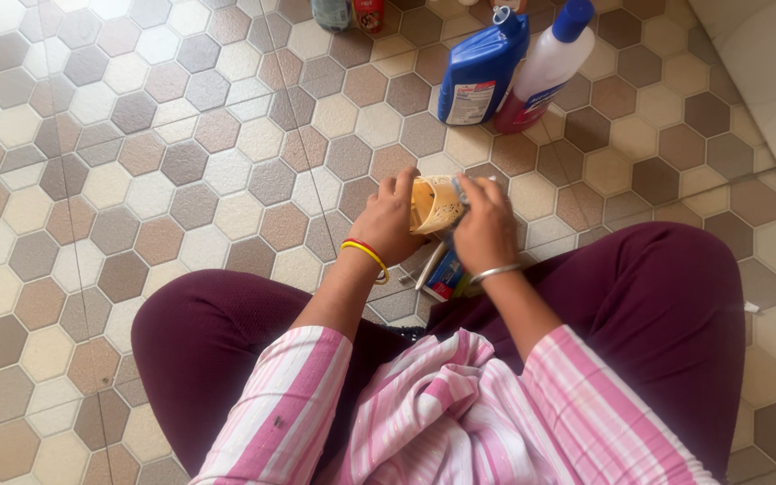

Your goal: The person sits on the floor and scrubs a small beige plastic basket using a blue cloth and a toothbrush. They apply toothpaste to the cloth and scrub the interior and exterior surfaces of the basket repeatedly.

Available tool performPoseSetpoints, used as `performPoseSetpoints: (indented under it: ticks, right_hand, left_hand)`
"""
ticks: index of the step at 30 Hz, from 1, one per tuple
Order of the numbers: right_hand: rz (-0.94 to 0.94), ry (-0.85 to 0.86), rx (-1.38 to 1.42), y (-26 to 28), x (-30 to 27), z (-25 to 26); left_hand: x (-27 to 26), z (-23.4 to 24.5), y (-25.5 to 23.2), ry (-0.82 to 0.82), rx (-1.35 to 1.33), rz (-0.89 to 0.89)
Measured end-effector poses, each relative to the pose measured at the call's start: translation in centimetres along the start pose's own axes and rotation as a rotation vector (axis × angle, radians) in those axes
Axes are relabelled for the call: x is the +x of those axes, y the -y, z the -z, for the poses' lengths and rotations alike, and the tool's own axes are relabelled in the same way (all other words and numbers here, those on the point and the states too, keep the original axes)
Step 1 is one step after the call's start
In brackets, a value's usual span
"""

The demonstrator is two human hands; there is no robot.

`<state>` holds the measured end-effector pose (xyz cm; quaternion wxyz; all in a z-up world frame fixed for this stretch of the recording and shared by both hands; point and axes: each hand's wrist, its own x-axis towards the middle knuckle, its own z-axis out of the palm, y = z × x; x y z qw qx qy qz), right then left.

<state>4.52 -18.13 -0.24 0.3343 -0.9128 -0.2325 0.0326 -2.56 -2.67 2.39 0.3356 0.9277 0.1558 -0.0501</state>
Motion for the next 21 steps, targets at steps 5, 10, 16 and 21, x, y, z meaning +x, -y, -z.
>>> performPoseSetpoints:
  ticks: [5, 10, 16, 21]
  right_hand:
    - [0.041, -0.034, 0.037, -0.2, -0.2, 0.9]
    - [0.187, -0.017, 0.102, 2.2, -2.4, 1.2]
    - [0.032, -0.03, -0.035, -1.2, 0.4, 0.4]
    - [0.039, -0.011, -0.016, 0.2, -0.7, 1.1]
  left_hand:
    - [-0.2, 0.3, -0.4, -0.007, 0.004, 0.008]
    - [0.0, -0.2, 0.3, -0.027, -0.016, -0.007]
    - [-0.2, 0.4, -0.4, -0.004, 0.005, 0.014]
    - [-0.2, 0.3, -0.4, -0.016, 0.006, 0.008]
